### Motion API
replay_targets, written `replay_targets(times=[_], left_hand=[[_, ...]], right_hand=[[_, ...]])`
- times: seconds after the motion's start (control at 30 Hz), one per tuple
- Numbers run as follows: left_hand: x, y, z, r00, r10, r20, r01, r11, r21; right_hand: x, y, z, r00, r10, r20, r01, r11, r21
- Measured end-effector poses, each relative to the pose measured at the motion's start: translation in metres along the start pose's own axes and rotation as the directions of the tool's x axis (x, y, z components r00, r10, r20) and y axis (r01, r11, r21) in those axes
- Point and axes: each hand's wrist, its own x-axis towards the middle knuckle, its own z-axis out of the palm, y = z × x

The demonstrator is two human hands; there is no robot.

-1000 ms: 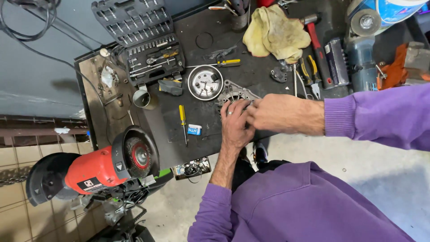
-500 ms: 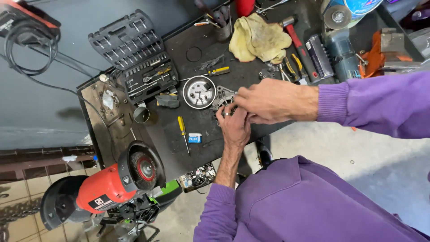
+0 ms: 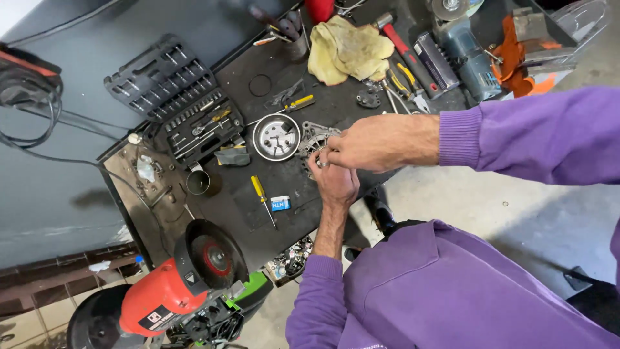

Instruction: Disassembling and inspecting an automotive alternator on a workbench using various hand tools

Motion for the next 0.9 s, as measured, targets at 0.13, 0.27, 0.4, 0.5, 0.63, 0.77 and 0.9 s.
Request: replay_targets(times=[0.13,0.27,0.4,0.5,0.63,0.77,0.9], left_hand=[[0.001,-0.002,-0.001,0.999,0.046,0.022,-0.047,0.999,0.017],[0.012,-0.001,-0.009,0.998,0.054,-0.022,-0.055,0.998,-0.008],[0.026,0.002,-0.023,0.996,0.074,0.039,-0.075,0.997,0.033],[0.03,-0.013,-0.028,0.986,0.132,0.103,-0.133,0.991,-0.002],[0.041,-0.019,-0.042,0.952,0.24,0.19,-0.228,0.97,-0.087],[0.039,-0.017,-0.04,0.95,0.239,0.201,-0.234,0.971,-0.053],[0.028,-0.02,-0.027,0.96,0.219,0.172,-0.215,0.976,-0.041]], right_hand=[[0.011,-0.003,-0.005,0.927,0.341,0.16,-0.373,0.889,0.265],[-0.001,-0.001,-0.007,0.937,0.339,-0.083,-0.344,0.938,-0.047],[-0.012,-0.007,-0.018,0.994,0.112,-0.015,-0.113,0.987,-0.115],[-0.012,-0.003,-0.002,1.0,0.028,-0.002,-0.028,0.984,-0.175],[-0.003,0.008,0.007,0.957,0.288,0.034,-0.288,0.957,0.021],[-0.001,0.009,0.012,0.961,0.273,0.043,-0.274,0.961,0.026],[-0.004,-0.007,-0.013,0.998,-0.05,0.023,0.051,0.996,-0.067]])
